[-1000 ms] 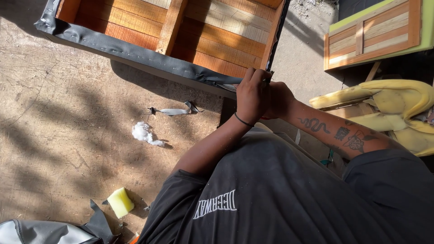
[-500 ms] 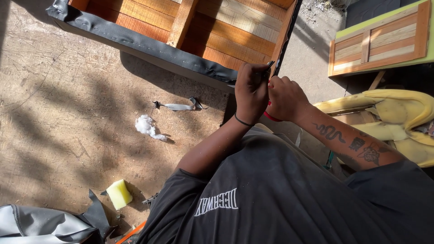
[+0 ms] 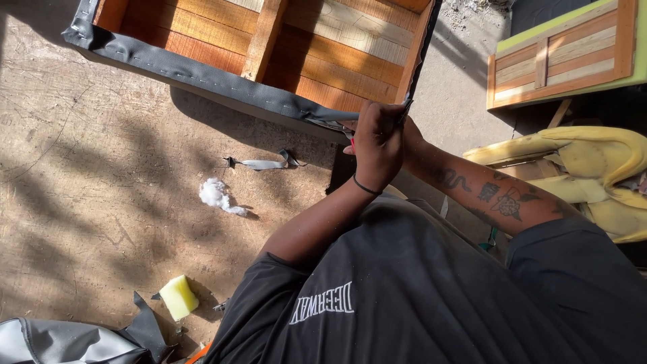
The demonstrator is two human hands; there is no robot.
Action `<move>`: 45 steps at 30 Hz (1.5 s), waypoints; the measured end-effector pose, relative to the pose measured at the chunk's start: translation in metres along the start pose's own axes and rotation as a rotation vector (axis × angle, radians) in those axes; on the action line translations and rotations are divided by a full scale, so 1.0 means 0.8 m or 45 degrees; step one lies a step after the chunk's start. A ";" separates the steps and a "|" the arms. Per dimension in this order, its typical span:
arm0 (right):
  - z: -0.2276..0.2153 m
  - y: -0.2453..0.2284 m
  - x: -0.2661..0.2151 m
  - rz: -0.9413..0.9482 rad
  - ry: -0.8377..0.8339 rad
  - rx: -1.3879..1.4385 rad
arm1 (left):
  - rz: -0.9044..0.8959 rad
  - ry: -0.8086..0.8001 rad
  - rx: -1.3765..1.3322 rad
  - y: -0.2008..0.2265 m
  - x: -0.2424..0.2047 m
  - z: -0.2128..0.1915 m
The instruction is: The person is reupholstering a wooden frame by pulling black fabric tight and securing it with a pneumatic staple gun, then trimming the excess fabric with scissors.
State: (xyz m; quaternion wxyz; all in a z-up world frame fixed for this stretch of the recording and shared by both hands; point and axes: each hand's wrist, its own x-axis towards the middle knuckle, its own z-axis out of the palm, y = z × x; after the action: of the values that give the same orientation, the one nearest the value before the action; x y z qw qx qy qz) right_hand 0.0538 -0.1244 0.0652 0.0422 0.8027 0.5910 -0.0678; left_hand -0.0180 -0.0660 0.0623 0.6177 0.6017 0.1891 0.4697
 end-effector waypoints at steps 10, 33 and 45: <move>-0.024 -0.026 0.043 -0.101 -0.018 0.024 | 0.037 -0.071 -0.055 0.045 0.007 0.003; -0.001 -0.132 0.210 -0.263 0.114 0.033 | 0.185 -0.237 -0.248 0.110 -0.002 0.031; 0.036 -0.082 0.118 -0.324 0.395 0.456 | 0.551 0.251 -0.191 0.164 0.074 -0.085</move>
State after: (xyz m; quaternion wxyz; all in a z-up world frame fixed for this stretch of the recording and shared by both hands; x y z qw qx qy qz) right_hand 0.0168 -0.0201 0.0227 -0.2006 0.7173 0.6652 -0.0522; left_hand -0.0901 -0.0015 0.1889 0.5243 0.5319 0.0797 0.6602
